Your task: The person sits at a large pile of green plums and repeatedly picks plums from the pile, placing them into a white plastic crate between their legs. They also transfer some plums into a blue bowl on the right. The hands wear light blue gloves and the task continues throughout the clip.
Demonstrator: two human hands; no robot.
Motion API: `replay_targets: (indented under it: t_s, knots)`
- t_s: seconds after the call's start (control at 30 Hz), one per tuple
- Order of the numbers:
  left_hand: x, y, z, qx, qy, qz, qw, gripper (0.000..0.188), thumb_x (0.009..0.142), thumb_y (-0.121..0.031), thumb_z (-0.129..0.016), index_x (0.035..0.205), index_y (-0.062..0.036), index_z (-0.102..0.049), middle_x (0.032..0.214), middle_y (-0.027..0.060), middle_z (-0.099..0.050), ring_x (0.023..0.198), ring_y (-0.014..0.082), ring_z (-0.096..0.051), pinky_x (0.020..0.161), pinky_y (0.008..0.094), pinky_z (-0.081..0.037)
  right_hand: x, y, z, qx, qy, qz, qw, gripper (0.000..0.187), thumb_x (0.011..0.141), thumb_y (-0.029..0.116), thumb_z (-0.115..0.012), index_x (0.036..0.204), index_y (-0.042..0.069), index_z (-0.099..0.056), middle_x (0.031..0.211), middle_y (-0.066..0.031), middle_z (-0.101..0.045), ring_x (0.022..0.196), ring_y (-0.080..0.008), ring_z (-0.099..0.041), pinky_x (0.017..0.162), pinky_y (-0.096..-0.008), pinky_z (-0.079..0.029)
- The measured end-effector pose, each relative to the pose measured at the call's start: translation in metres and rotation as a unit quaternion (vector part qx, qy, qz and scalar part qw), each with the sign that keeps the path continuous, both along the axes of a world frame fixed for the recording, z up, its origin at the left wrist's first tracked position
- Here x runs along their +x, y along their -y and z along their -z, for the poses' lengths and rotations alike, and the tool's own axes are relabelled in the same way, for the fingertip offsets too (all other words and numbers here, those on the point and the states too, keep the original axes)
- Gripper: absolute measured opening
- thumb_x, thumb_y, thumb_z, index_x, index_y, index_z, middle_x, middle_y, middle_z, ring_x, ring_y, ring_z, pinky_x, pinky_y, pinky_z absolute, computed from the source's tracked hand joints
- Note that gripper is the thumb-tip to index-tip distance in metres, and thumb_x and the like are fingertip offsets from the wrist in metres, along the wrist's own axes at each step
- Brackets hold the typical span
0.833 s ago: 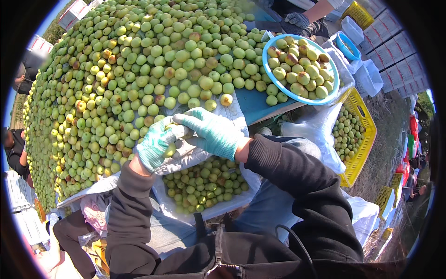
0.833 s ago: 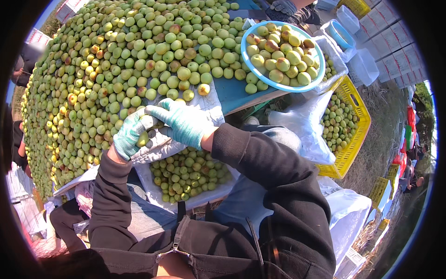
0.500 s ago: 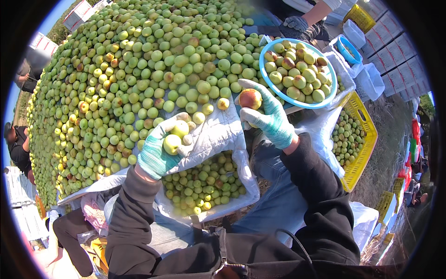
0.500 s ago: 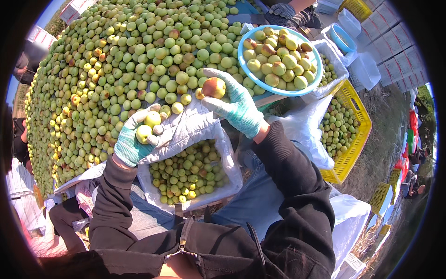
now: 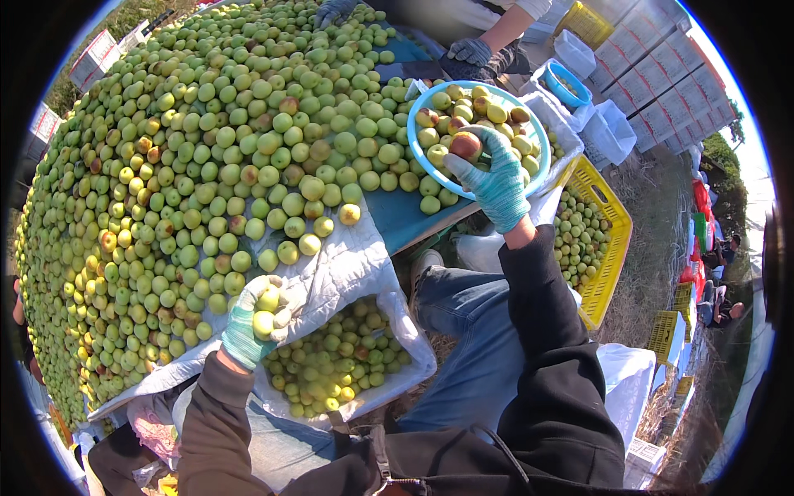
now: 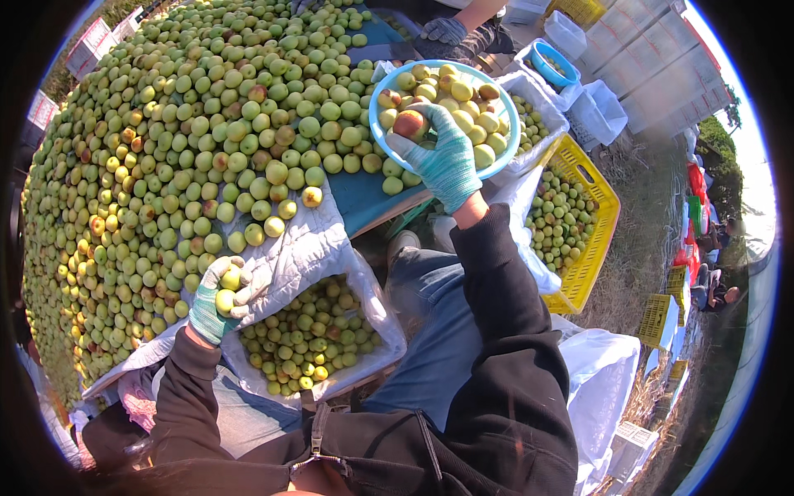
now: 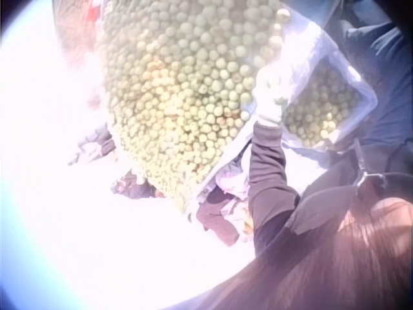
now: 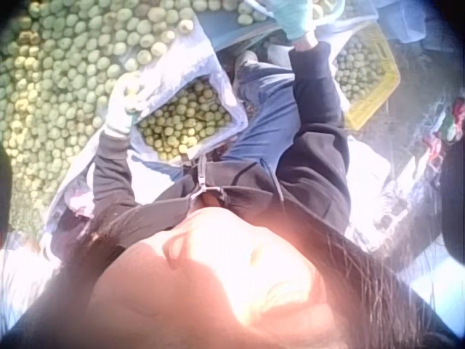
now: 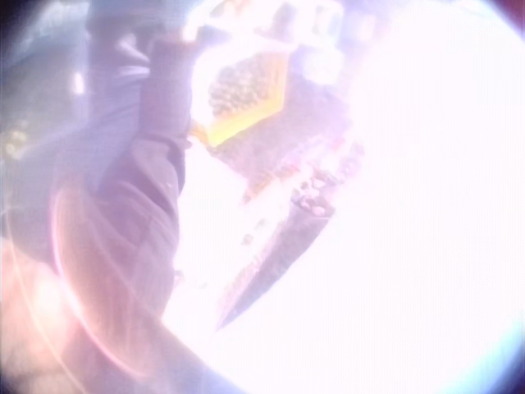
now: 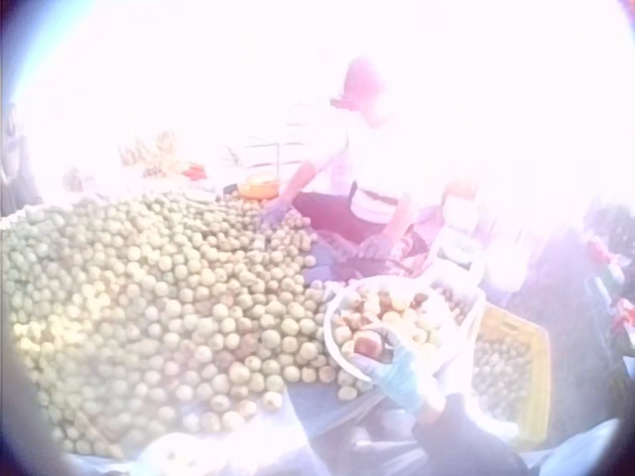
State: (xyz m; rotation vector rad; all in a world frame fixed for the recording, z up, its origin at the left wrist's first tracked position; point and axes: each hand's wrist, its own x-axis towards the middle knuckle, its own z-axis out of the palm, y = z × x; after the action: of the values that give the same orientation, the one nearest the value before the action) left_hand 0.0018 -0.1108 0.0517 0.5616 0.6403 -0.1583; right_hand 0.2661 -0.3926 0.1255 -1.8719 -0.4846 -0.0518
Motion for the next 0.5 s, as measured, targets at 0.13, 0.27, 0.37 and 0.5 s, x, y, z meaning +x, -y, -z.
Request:
replay_targets:
  t_s: [0.13, 0.27, 0.37, 0.5]
  knots:
    - [-0.002, 0.0, -0.002, -0.008, 0.012, 0.012, 1.0, 0.025, 0.092, -0.031, -0.055, 0.108, -0.0114, -0.053, 0.089, 0.0064, -0.058, 0.058, 0.0158, -0.052, 0.039, 0.0248, -0.04, 0.011, 0.015, 0.003, -0.07, 0.19, 0.054, 0.978, 0.042, 0.073, 0.024, -0.082, 0.105, 0.004, -0.062, 0.095, -0.0058, -0.065, 0.084, -0.0131, -0.062, 0.076, -0.0273, -0.052]
    - [-0.007, 0.004, -0.006, -0.011, 0.014, 0.026, 1.0, 0.03, 0.093, -0.033, -0.054, 0.108, -0.0078, -0.051, 0.087, 0.0076, -0.056, 0.056, 0.0169, -0.052, 0.039, 0.0256, -0.042, 0.045, 0.064, 0.006, 0.025, 0.283, 0.286, 0.915, 0.035, 0.078, 0.024, -0.078, 0.102, 0.004, -0.062, 0.092, -0.0046, -0.064, 0.08, -0.0134, -0.06, 0.075, -0.0265, -0.05]
    - [-0.009, 0.007, -0.005, -0.059, 0.03, 0.014, 0.998, 0.029, 0.094, -0.034, -0.053, 0.108, -0.0091, -0.051, 0.089, 0.0072, -0.055, 0.059, 0.0168, -0.055, 0.04, 0.0264, -0.043, 0.072, 0.13, 0.013, 0.221, 0.105, 0.409, 0.879, 0.021, 0.085, 0.023, -0.072, 0.094, 0.006, -0.063, 0.082, -0.0019, -0.063, 0.066, -0.0096, -0.057, 0.058, -0.0222, -0.049]
    - [-0.009, 0.007, 0.002, 0.031, -0.009, -0.005, 0.999, 0.03, 0.094, -0.027, -0.055, 0.116, -0.0084, -0.048, 0.093, 0.0079, -0.055, 0.066, 0.0158, -0.058, 0.048, 0.0257, -0.049, 0.084, 0.157, 0.029, 0.251, -0.137, 0.561, 0.777, 0.026, 0.089, 0.032, -0.063, 0.092, 0.007, -0.06, 0.073, -0.0037, -0.057, 0.059, -0.0176, -0.058, 0.051, -0.0272, -0.05]
